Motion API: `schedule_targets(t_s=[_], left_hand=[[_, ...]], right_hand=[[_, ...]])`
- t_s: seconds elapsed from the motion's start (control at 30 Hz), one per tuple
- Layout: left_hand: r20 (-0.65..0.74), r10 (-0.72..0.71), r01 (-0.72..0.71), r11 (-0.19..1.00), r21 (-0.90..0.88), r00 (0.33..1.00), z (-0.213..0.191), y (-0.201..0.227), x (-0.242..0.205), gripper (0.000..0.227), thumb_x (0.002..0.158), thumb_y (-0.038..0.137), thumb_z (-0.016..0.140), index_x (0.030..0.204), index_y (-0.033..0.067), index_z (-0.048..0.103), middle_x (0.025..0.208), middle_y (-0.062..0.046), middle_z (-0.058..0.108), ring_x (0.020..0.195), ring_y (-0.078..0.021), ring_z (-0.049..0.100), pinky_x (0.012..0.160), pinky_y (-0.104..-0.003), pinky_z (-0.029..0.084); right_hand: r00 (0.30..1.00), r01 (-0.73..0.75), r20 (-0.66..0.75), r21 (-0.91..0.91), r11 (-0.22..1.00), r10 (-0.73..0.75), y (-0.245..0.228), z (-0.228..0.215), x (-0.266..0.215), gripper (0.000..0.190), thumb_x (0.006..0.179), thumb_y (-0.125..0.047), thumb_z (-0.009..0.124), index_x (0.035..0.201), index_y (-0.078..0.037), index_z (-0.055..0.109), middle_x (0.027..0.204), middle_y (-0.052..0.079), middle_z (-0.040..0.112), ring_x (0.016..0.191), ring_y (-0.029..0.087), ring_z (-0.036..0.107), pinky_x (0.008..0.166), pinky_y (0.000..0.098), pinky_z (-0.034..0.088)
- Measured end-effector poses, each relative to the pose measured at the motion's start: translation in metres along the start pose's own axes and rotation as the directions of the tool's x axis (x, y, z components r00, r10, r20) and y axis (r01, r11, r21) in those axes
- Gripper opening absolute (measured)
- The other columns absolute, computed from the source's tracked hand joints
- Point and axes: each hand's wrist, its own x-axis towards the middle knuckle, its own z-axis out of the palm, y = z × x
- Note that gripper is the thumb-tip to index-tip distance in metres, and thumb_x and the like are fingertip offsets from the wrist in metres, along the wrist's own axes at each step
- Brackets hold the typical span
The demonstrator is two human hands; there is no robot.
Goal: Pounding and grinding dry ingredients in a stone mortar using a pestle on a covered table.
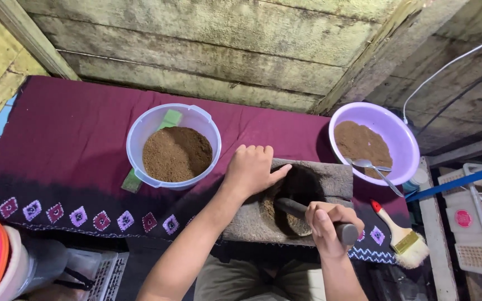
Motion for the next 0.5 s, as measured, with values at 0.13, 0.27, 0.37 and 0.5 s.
schedule_targets(t_s=[0.13, 0.27, 0.37, 0.5], left_hand=[[-0.046, -0.002, 0.001, 1.0, -0.009, 0.999, 0.002, 0.002, -0.003, 0.065, 0.097, 0.071, 0.053, 0.077, 0.0098, 0.064, 0.064, -0.003, 0.066, 0.056, -0.0234, 0.064, 0.056, -0.039, 0.049], [0.009, 0.01, -0.01, 1.0, 0.023, 1.0, -0.004, 0.005, -0.006, 0.067, 0.099, 0.072, 0.05, 0.077, 0.0097, 0.063, 0.065, -0.004, 0.065, 0.056, -0.0238, 0.064, 0.056, -0.039, 0.049], [0.014, 0.021, -0.022, 0.998, 0.06, 1.0, -0.001, 0.005, -0.005, 0.069, 0.099, 0.073, 0.047, 0.078, 0.0098, 0.063, 0.064, -0.003, 0.064, 0.056, -0.023, 0.064, 0.055, -0.038, 0.049], [0.09, -0.006, 0.001, 0.999, 0.052, 0.996, -0.002, 0.002, 0.001, 0.07, 0.099, 0.075, 0.045, 0.082, 0.0097, 0.065, 0.068, -0.003, 0.067, 0.06, -0.0231, 0.066, 0.057, -0.038, 0.051]], right_hand=[[0.996, 0.087, 0.0, -0.035, 0.996, -0.087, -0.004, -0.001, -0.004, 0.037, 0.087, 0.0, 0.054, 0.062, -0.01, 0.029, 0.044, 0.003, 0.03, 0.034, 0.016, 0.027, 0.037, 0.0281, 0.027], [0.991, 0.13, 0.018, 0.0, 0.992, -0.13, -0.041, 0.005, 0.012, 0.036, 0.084, 0.004, 0.052, 0.064, -0.011, 0.027, 0.046, 0.003, 0.026, 0.034, 0.016, 0.027, 0.036, 0.0287, 0.023], [0.989, 0.104, 0.102, 0.005, 0.995, -0.104, -0.083, 0.009, 0.024, 0.03, 0.087, -0.006, 0.042, 0.065, -0.018, 0.027, 0.049, -0.004, 0.027, 0.037, 0.011, 0.026, 0.038, 0.0286, 0.022], [0.985, 0.145, 0.109, -0.097, 0.985, -0.134, -0.12, 0.022, 0.035, 0.019, 0.09, -0.011, 0.04, 0.072, -0.018, 0.036, 0.052, -0.005, 0.032, 0.038, 0.008, 0.03, 0.04, 0.0245, 0.032]])
